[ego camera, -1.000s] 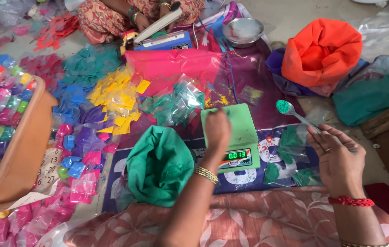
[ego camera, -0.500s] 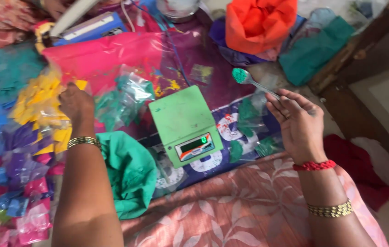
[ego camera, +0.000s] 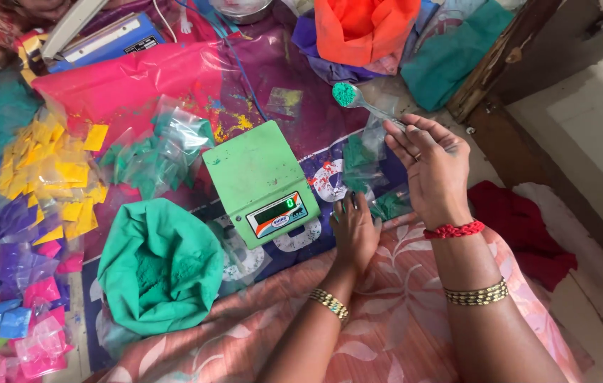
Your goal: The person sits on the floor and scoops green colored powder from a cloth sack onto a small digital scale, adding powder with a spoon until the target weight is reached, then transfers the weighed powder into a small clear plastic pouch and sets the filled pouch aside with other completed pouches.
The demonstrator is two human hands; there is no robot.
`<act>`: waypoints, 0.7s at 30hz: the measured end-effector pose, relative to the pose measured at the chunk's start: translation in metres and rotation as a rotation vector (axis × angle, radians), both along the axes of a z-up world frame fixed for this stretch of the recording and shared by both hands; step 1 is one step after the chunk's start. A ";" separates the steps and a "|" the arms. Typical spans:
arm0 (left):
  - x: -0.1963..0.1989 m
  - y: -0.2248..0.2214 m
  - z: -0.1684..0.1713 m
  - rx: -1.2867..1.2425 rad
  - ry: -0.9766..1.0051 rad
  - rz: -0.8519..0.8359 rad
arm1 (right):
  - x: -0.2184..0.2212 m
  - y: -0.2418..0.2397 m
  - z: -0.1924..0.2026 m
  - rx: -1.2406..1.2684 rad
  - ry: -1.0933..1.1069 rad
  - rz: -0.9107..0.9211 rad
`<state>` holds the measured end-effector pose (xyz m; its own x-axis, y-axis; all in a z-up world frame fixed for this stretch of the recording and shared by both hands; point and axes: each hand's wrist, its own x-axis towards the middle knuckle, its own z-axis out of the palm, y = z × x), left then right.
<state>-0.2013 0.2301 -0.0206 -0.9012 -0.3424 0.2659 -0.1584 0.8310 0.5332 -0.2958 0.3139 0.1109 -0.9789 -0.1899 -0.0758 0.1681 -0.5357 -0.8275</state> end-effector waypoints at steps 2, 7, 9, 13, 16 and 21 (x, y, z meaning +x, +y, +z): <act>0.003 0.008 -0.020 -0.039 -0.010 0.051 | 0.000 0.003 0.002 -0.007 -0.004 0.001; 0.006 -0.004 -0.082 -0.114 -0.066 0.069 | -0.002 0.007 -0.001 -0.029 -0.010 -0.006; 0.008 -0.011 -0.079 -0.033 -0.053 0.066 | -0.003 0.006 -0.003 -0.021 -0.003 0.002; 0.017 -0.043 0.003 0.153 -0.046 0.124 | -0.003 0.006 -0.003 -0.015 0.003 0.008; 0.015 -0.082 0.041 0.192 0.031 0.155 | 0.001 0.005 0.001 0.000 0.003 0.004; 0.001 -0.154 0.087 -0.122 0.069 0.248 | 0.004 0.005 0.004 0.012 0.016 0.000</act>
<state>-0.2004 0.0763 0.0665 -0.7722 -0.5120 0.3762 -0.3320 0.8300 0.4482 -0.2923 0.3190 0.1144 -0.9800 -0.1892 -0.0621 0.1545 -0.5253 -0.8368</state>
